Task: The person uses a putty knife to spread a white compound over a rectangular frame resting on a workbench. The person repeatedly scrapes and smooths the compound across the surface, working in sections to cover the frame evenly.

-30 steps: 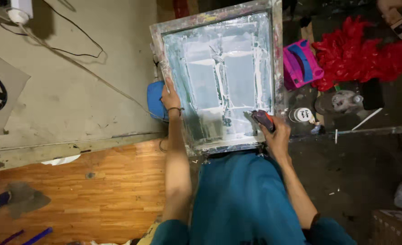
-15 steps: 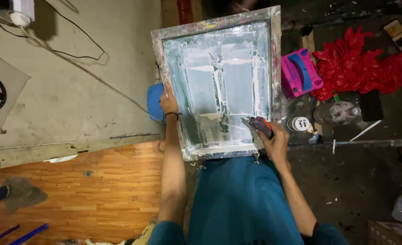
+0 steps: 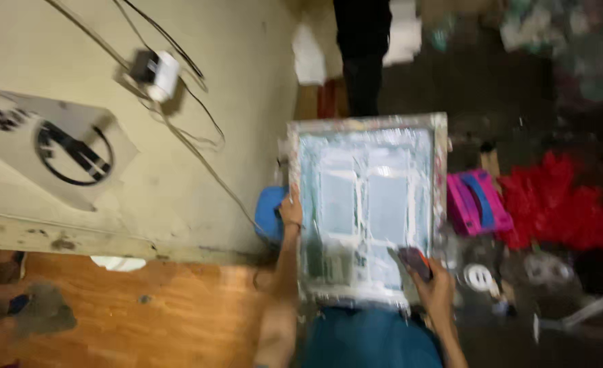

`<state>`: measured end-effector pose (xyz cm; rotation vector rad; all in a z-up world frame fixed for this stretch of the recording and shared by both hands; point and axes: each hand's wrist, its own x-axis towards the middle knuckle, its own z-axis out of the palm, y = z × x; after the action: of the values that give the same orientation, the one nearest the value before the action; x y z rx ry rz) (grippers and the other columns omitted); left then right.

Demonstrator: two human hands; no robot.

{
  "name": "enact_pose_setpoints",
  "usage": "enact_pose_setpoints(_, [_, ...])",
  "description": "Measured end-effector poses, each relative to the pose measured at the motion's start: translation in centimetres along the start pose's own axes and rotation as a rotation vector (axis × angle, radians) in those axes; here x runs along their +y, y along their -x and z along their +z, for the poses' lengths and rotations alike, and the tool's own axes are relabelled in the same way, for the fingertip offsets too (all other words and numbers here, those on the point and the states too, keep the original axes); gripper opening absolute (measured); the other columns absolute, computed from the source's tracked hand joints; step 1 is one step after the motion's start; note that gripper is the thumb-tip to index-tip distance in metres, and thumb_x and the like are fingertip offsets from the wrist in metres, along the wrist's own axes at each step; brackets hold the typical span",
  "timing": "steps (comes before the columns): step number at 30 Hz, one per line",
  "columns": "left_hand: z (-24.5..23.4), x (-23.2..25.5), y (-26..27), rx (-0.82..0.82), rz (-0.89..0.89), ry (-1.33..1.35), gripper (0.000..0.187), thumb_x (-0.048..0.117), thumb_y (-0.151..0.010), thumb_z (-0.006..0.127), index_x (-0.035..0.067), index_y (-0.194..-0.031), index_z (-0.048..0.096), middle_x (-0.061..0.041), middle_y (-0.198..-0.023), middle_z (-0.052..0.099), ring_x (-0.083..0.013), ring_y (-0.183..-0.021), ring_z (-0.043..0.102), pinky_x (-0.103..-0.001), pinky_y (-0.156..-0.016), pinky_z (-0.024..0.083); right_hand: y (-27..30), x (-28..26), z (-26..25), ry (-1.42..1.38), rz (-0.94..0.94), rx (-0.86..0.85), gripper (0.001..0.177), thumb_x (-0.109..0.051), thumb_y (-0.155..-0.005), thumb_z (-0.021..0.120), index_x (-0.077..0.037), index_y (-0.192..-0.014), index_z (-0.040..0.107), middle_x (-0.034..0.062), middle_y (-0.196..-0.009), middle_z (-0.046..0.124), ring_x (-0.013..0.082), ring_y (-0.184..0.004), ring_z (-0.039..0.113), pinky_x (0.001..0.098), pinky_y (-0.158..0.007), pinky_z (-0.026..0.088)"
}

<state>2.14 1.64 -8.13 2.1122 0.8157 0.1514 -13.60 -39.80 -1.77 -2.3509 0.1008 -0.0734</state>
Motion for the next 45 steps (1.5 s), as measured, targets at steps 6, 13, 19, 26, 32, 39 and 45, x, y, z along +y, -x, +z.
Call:
enact_pose_setpoints(6, [-1.6,2.6,2.3,0.004,-0.102,0.118,0.086,0.077,-0.092,0.032,0.006,-0.109,0.077,-0.022,-0.109,0.075,-0.0459,-0.108,0.066,-0.051,-0.093,0.047,-0.1,1.3,1.2,-0.032,0.044,0.005,0.039,-0.036,-0.078,0.082,-0.02,-0.113,0.077,0.0073,-0.089,0.077,0.0285,-0.081,0.074,0.0393,-0.079,0.052])
enact_pose_setpoints(13, [-2.7,4.1,3.2,-0.049,-0.16,0.15,0.093,0.08,-0.089,0.028,0.01,-0.131,0.071,-0.022,-0.125,0.071,-0.0448,-0.119,0.062,-0.055,-0.101,0.047,-0.4,3.4,2.7,0.028,0.019,0.012,0.04,-0.043,-0.077,0.079,-0.021,-0.111,0.075,0.0062,-0.094,0.079,0.0318,-0.087,0.073,0.0433,-0.079,0.051])
enact_pose_setpoints(19, [-2.5,3.9,2.8,-0.035,-0.168,0.112,0.094,0.083,-0.086,0.027,0.012,-0.124,0.076,-0.021,-0.122,0.072,-0.0469,-0.117,0.062,-0.054,-0.1,0.047,-0.2,3.3,2.4,-0.002,0.025,-0.019,0.042,-0.038,-0.077,0.081,-0.022,-0.115,0.076,0.0058,-0.095,0.081,0.0306,-0.087,0.075,0.0409,-0.081,0.053])
enact_pose_setpoints(26, [-2.5,3.9,2.8,-0.052,-0.126,0.138,0.091,0.079,-0.09,0.027,0.012,-0.132,0.072,-0.022,-0.129,0.069,-0.0461,-0.122,0.06,-0.054,-0.106,0.044,0.1,3.3,2.2,-0.026,0.027,0.0,0.038,-0.039,-0.078,0.08,-0.023,-0.113,0.078,0.0029,-0.085,0.077,0.0257,-0.079,0.074,0.0374,-0.077,0.052])
enact_pose_setpoints(32, [-3.0,4.5,3.3,-0.054,-0.138,0.181,0.09,0.079,-0.089,0.03,0.013,-0.135,0.07,-0.02,-0.131,0.069,-0.045,-0.124,0.06,-0.052,-0.106,0.046,0.2,2.9,1.9,-0.005,0.036,0.008,0.042,-0.041,-0.079,0.079,-0.021,-0.116,0.077,0.0044,-0.101,0.08,0.0284,-0.094,0.076,0.0379,-0.084,0.053])
enact_pose_setpoints(39, [-2.9,4.3,3.1,-0.046,-0.13,0.163,0.091,0.079,-0.089,0.029,0.011,-0.134,0.07,-0.02,-0.133,0.068,-0.0441,-0.124,0.061,-0.05,-0.107,0.046,0.0,2.3,1.8,-0.008,0.048,-0.005,0.039,-0.037,-0.077,0.08,-0.022,-0.113,0.077,0.0037,-0.093,0.081,0.0275,-0.087,0.075,0.0379,-0.081,0.053])
enact_pose_setpoints(45, [-2.9,3.4,2.5,-0.041,-0.042,0.142,0.086,0.076,-0.091,0.027,0.015,-0.131,0.073,-0.019,-0.13,0.07,-0.0429,-0.124,0.061,-0.048,-0.107,0.044,-0.1,3.6,2.5,0.042,0.054,0.036,0.039,-0.04,-0.075,0.082,-0.025,-0.11,0.077,0.0057,-0.092,0.08,0.0322,-0.089,0.074,0.0412,-0.081,0.053])
